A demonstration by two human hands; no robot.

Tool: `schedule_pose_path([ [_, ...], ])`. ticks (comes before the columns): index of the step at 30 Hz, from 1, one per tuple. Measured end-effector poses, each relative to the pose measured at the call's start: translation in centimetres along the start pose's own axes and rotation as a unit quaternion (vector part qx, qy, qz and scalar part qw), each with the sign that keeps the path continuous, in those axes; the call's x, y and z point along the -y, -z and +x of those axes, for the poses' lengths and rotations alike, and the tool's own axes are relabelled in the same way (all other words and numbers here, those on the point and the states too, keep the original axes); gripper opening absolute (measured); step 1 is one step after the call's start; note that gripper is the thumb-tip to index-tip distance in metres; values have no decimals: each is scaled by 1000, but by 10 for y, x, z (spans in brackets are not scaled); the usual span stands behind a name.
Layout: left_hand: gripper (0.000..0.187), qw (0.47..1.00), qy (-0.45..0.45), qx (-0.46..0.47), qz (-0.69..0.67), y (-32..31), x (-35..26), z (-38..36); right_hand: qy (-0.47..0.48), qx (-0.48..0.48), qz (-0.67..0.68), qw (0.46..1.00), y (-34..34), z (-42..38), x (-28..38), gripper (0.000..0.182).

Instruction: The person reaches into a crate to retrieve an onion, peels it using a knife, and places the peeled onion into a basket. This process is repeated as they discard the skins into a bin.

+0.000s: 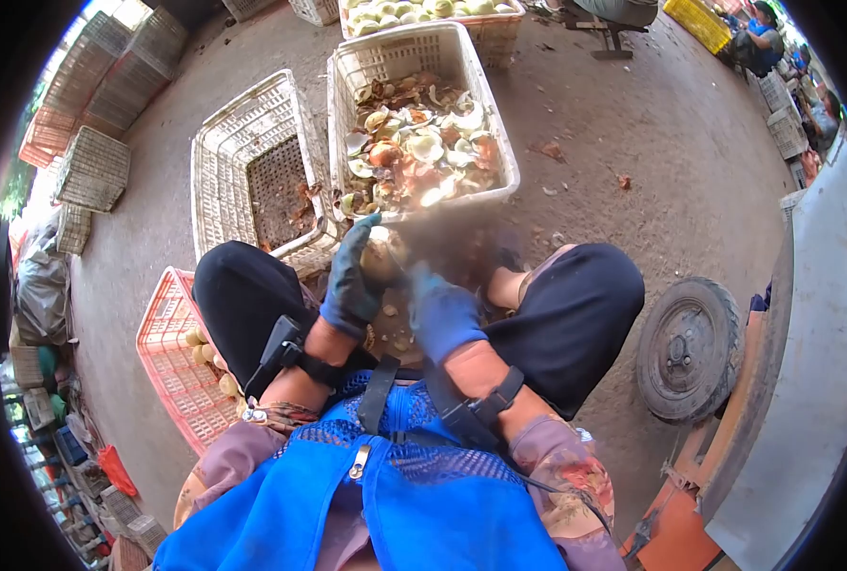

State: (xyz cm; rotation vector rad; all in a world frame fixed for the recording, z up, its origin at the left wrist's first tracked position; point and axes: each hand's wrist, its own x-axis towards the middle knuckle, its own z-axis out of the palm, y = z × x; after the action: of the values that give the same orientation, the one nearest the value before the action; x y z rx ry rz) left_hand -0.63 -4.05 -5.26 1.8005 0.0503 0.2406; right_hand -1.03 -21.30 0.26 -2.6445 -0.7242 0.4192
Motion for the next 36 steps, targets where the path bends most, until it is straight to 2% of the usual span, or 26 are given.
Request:
schedule_pose_path([
  [1, 31, 986, -65, -79, 131, -10, 5, -1, -25, 5, 13, 1000, -2, 0, 7, 37],
  [2, 29, 944, -127, -158, 259, -15, 2, 0, -49, 10, 26, 998, -3, 0, 11, 34],
  [6, 28, 950, -165, -97, 246, -4, -4, -2, -54, 42, 1, 998, -1, 3, 5, 27],
  [7, 28, 985, -50, -63, 152, -6, 9, -5, -39, 52, -21, 998, 2, 6, -1, 26],
  [8, 29, 996, 68, -25, 54, -8, 23, -8, -27, 63, -44, 997, 4, 6, -7, 25],
  [9, 29, 996, 68, -21, 53, -10, 36, -9, -31, 62, -43, 997, 5, 8, -15, 25],
  [11, 32, 999, -26, 40, 4, -10, 56, -10, 36, 33, -68, 996, 2, 14, -32, 27],
  [13, 33, 998, -25, 62, -10, -3, 16, -4, 46, 29, -86, 995, -1, 17, -38, 30],
  [15, 34, 996, -25, 83, -23, 1, -7, 2, 32, -29, -123, 991, -6, 14, -34, 20],
  [16, 34, 955, 134, 69, -255, 1, -10, 2, 14, -25, -122, 992, -6, 13, -29, 20],
  [17, 34, 836, 283, 50, -467, 1, -11, 2, 14, -26, -121, 992, -8, 12, -26, 20],
  [18, 34, 837, 284, 52, -465, -1, -8, 3, 0, -15, -78, 997, -9, 11, -25, 27],
  [19, 33, 974, 127, 24, -187, -6, -2, 2, -15, -5, -35, 999, -11, 10, -23, 34],
  [20, 32, 992, -47, -7, 113, -9, 4, 1, -29, 11, -39, 999, -10, 11, -17, 34],
  [23, 30, 995, -10, 28, 98, -8, 16, -1, -35, -3, -57, 998, -16, 14, -21, 34],
  [27, 29, 996, -27, 44, 70, -8, 14, 10, -49, -24, -91, 994, -15, 25, -30, 36],
  [28, 30, 979, 127, 31, -153, -6, 10, 11, -29, -68, -114, 991, -16, 27, -33, 27],
  [29, 30, 891, 272, 16, -363, -2, 3, 14, -8, -112, -137, 984, -15, 29, -32, 20],
  [30, 33, 786, 327, 74, -519, 2, -10, 21, -8, -114, -136, 984, -12, 30, -30, 20],
  [31, 33, 787, 326, 75, -519, 1, -4, 21, -42, -73, -106, 991, -9, 31, -27, 30],
  [32, 33, 951, 188, 49, -239, -6, 8, 20, -75, -31, -77, 994, -7, 32, -25, 43],
  [33, 33, 997, 25, 17, 69, -14, 0, 22, -76, -34, -77, 994, -7, 35, -23, 43],
  [34, 32, 992, -48, -51, 103, -25, -10, 17, -95, -38, -31, 994, -9, 38, -21, 36],
  [36, 30, 991, -58, -32, 119, -26, -3, 20, -117, -45, 16, 992, -19, 44, -30, 30],
])
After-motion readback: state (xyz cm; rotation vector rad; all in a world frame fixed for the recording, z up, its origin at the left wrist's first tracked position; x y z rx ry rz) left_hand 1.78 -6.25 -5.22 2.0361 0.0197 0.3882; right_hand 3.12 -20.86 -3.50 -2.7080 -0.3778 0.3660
